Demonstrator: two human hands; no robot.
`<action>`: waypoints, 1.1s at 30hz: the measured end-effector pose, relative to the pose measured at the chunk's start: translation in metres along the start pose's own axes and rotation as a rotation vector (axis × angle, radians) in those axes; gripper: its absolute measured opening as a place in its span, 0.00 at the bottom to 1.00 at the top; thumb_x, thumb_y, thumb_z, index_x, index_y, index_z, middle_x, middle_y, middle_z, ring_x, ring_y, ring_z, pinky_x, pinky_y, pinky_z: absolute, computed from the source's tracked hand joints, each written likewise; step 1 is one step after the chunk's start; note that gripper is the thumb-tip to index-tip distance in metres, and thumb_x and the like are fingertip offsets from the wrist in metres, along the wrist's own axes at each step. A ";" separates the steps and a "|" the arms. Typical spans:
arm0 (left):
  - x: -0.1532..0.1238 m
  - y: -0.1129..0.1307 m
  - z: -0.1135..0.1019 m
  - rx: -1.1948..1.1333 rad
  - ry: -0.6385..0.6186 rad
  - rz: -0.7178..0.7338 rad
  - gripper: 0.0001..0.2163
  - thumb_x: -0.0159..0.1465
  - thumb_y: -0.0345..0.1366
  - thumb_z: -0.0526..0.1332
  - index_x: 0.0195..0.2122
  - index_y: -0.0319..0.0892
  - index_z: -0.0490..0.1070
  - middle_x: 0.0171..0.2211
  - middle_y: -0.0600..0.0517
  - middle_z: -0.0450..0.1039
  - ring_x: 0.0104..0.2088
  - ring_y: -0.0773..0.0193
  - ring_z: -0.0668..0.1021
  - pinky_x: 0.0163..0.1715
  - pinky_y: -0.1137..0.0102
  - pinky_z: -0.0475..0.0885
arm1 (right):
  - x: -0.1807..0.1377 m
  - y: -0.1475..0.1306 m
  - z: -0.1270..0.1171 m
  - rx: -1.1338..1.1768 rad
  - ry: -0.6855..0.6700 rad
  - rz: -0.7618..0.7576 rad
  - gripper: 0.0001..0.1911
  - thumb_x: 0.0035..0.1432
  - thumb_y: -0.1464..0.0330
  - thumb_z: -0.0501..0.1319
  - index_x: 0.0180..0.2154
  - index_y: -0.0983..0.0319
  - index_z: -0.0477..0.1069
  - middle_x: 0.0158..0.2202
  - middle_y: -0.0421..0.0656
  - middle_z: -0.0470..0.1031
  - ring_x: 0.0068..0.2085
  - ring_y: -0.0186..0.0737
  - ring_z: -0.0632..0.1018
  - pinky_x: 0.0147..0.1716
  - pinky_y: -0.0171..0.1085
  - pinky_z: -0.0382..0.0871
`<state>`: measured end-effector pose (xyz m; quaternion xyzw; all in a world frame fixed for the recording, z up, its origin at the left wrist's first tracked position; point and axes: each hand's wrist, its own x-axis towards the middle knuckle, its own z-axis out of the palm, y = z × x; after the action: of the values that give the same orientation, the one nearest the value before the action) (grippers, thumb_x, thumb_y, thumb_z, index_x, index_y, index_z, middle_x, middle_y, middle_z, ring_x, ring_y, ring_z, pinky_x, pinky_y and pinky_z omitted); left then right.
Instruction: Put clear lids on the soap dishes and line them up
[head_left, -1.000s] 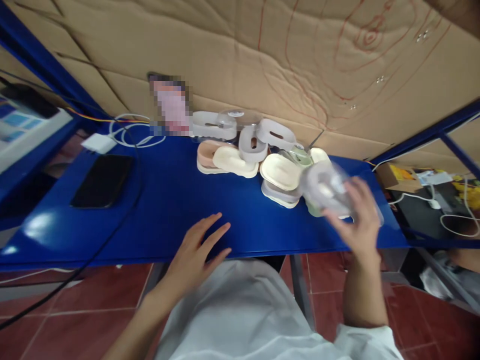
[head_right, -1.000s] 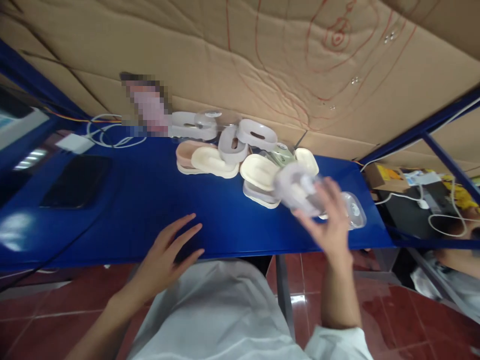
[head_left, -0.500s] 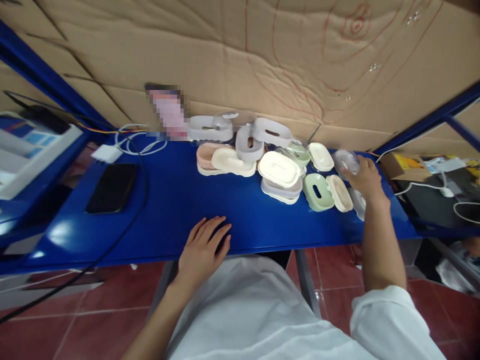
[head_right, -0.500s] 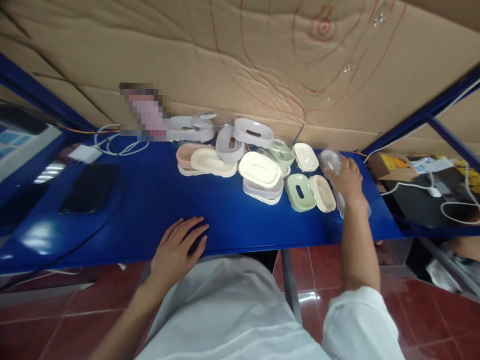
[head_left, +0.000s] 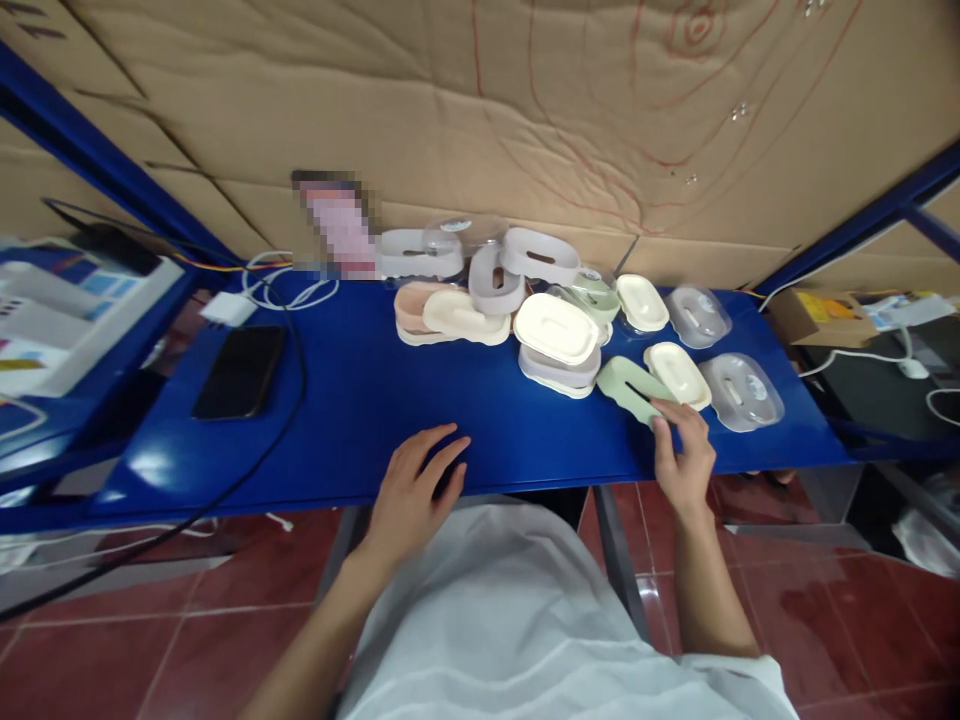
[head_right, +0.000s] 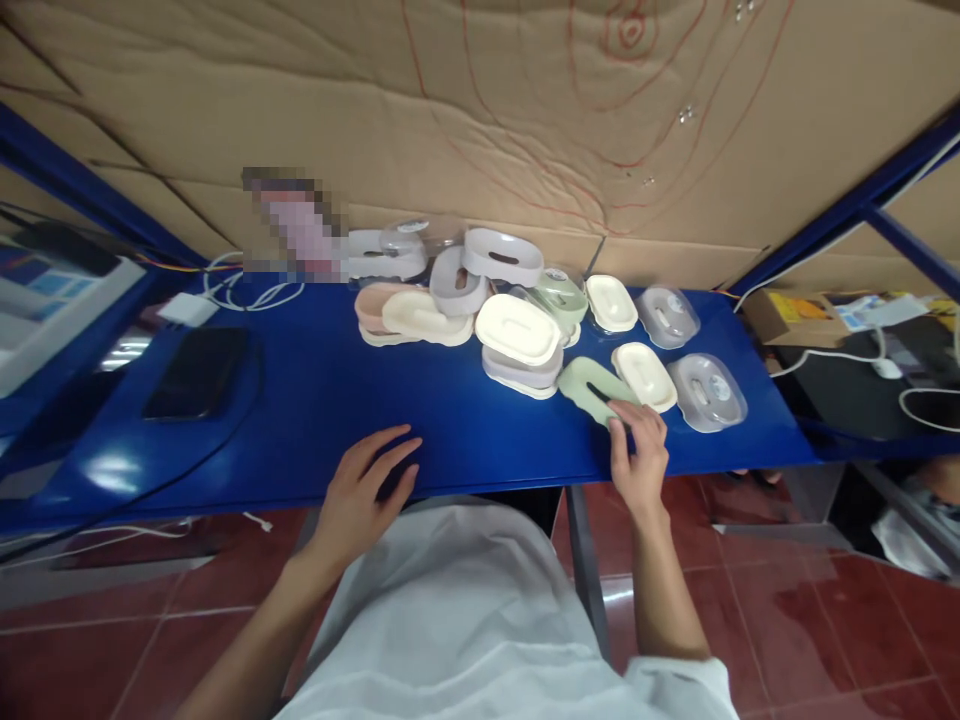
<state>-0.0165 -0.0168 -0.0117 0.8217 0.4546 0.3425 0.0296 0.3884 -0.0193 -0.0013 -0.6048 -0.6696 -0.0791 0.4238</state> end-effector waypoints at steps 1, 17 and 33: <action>0.001 0.006 -0.001 -0.045 0.004 0.001 0.18 0.74 0.31 0.63 0.64 0.46 0.70 0.63 0.41 0.75 0.62 0.51 0.79 0.61 0.53 0.78 | -0.004 -0.006 -0.003 0.052 0.010 -0.013 0.11 0.74 0.68 0.59 0.52 0.56 0.78 0.50 0.47 0.85 0.54 0.50 0.84 0.63 0.57 0.71; -0.004 -0.012 -0.015 -0.137 -0.041 0.046 0.18 0.74 0.29 0.63 0.63 0.49 0.74 0.58 0.49 0.82 0.64 0.53 0.80 0.68 0.49 0.74 | 0.003 0.031 -0.005 -0.398 -0.152 0.148 0.24 0.75 0.56 0.58 0.61 0.64 0.74 0.59 0.60 0.80 0.63 0.64 0.77 0.60 0.62 0.71; 0.003 -0.012 -0.012 -0.226 -0.138 0.100 0.17 0.76 0.30 0.60 0.65 0.47 0.72 0.62 0.46 0.79 0.68 0.54 0.76 0.72 0.46 0.70 | -0.024 -0.127 0.052 0.136 -0.448 -0.259 0.10 0.74 0.68 0.63 0.54 0.55 0.74 0.54 0.48 0.81 0.60 0.52 0.80 0.60 0.54 0.69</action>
<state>-0.0314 -0.0105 -0.0057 0.8564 0.3684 0.3352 0.1362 0.2502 -0.0380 0.0019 -0.4866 -0.8223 0.0480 0.2910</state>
